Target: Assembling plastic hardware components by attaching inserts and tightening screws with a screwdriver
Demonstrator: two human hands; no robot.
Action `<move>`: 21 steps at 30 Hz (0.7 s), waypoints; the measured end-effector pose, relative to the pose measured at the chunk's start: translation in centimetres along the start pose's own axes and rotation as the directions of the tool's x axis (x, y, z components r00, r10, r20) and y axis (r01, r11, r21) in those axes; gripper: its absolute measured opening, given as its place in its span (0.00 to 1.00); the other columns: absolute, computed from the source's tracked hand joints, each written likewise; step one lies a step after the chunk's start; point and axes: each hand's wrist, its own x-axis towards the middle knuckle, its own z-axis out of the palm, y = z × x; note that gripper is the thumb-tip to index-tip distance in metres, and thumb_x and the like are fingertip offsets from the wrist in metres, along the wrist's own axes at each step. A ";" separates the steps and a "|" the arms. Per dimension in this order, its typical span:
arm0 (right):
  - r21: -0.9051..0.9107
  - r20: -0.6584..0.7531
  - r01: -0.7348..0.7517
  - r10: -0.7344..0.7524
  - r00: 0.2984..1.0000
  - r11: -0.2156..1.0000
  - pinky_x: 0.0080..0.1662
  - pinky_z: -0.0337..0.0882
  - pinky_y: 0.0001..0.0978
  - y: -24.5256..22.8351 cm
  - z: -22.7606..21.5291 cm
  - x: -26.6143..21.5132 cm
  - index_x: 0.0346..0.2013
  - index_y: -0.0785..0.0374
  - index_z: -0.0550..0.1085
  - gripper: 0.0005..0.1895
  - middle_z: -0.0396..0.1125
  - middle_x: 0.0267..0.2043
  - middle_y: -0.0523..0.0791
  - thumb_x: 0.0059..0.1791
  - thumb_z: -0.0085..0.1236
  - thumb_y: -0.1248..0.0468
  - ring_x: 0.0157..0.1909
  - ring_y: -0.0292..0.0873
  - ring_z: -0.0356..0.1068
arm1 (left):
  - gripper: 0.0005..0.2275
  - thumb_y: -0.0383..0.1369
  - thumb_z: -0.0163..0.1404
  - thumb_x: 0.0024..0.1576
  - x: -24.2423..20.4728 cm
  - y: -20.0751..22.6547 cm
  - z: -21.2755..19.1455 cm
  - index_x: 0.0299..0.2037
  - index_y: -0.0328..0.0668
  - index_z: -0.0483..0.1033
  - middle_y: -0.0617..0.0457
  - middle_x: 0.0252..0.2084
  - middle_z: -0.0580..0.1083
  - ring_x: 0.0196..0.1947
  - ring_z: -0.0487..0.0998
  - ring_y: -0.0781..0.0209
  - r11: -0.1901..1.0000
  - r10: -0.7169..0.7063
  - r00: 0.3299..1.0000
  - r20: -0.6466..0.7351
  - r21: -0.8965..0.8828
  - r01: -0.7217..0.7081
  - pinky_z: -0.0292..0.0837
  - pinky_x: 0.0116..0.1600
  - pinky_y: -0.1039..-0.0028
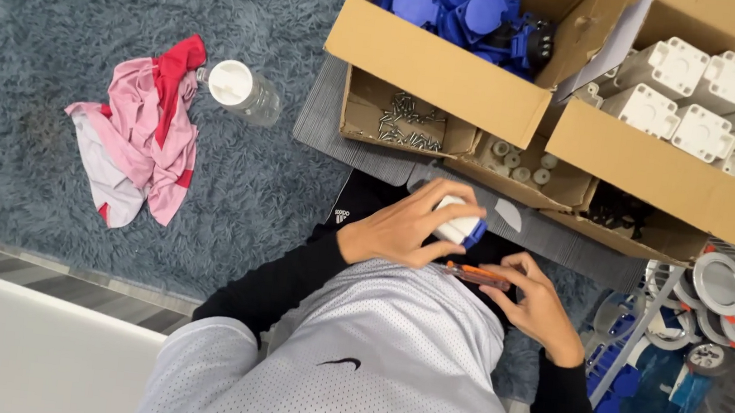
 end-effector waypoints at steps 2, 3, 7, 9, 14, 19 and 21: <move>0.089 -0.006 -0.011 0.012 1.000 0.996 0.47 0.76 0.50 0.0 -0.8 -0.2 0.52 0.55 0.85 0.18 0.73 0.47 0.50 0.48 0.73 0.62 0.44 0.55 0.77 | 0.23 0.34 0.59 0.66 1.3 1.0 -1.8 0.71 0.42 0.69 0.38 0.63 0.68 0.64 0.73 0.35 0.997 -0.004 0.998 0.069 -0.074 0.009 0.71 0.70 0.45; 0.216 -0.012 -0.016 0.019 1.000 0.976 0.48 0.77 0.50 -0.1 -1.4 -0.4 0.54 0.58 0.84 0.18 0.75 0.52 0.52 0.49 0.70 0.63 0.49 0.56 0.79 | 0.24 0.36 0.60 0.66 2.0 1.0 -2.5 0.70 0.43 0.70 0.39 0.63 0.68 0.66 0.72 0.36 0.999 0.046 0.999 0.027 -0.016 -0.045 0.70 0.71 0.46; 0.571 -0.074 -0.043 0.104 0.992 0.820 0.49 0.83 0.44 -2.6 -4.7 -1.2 0.57 0.68 0.79 0.16 0.79 0.57 0.58 0.56 0.57 0.65 0.55 0.53 0.82 | 0.25 0.44 0.60 0.67 5.9 -1.0 -6.1 0.70 0.43 0.70 0.41 0.65 0.67 0.68 0.71 0.37 0.975 0.160 0.984 -0.082 0.166 -0.145 0.68 0.74 0.47; 0.615 -0.180 0.067 0.057 0.982 0.786 0.52 0.87 0.45 -2.7 -6.3 -1.5 0.57 0.65 0.76 0.13 0.76 0.59 0.58 0.60 0.51 0.65 0.56 0.55 0.82 | 0.26 0.40 0.63 0.67 8.1 -0.5 -8.6 0.70 0.41 0.66 0.37 0.67 0.65 0.70 0.70 0.36 0.968 0.124 0.991 -0.041 0.224 -0.112 0.68 0.77 0.41; 0.599 -0.565 0.400 0.013 0.825 0.694 0.43 0.90 0.48 0.6 -8.9 -0.2 0.55 0.57 0.66 0.09 0.73 0.52 0.60 0.67 0.47 0.56 0.43 0.60 0.81 | 0.27 0.34 0.63 0.66 11.9 -2.2 -10.8 0.70 0.44 0.60 0.38 0.68 0.58 0.70 0.68 0.40 0.961 0.082 0.996 -0.029 0.267 -0.071 0.74 0.77 0.40; 0.487 -0.741 0.356 0.162 0.652 0.798 0.53 0.84 0.50 0.1 -10.3 3.6 0.61 0.58 0.62 0.09 0.71 0.57 0.60 0.71 0.49 0.58 0.53 0.66 0.78 | 0.18 0.33 0.55 0.72 13.1 -2.2 -11.1 0.67 0.38 0.63 0.42 0.64 0.59 0.66 0.66 0.44 0.977 0.033 0.999 0.010 0.208 -0.034 0.71 0.73 0.52; 0.466 -0.747 0.361 0.141 0.650 0.808 0.54 0.84 0.49 1.0 -10.2 4.9 0.60 0.60 0.62 0.09 0.70 0.57 0.63 0.71 0.47 0.59 0.52 0.66 0.77 | 0.19 0.34 0.55 0.72 13.2 -2.6 -11.0 0.67 0.39 0.63 0.42 0.64 0.59 0.66 0.66 0.44 0.977 0.024 1.000 0.015 0.209 -0.027 0.70 0.73 0.52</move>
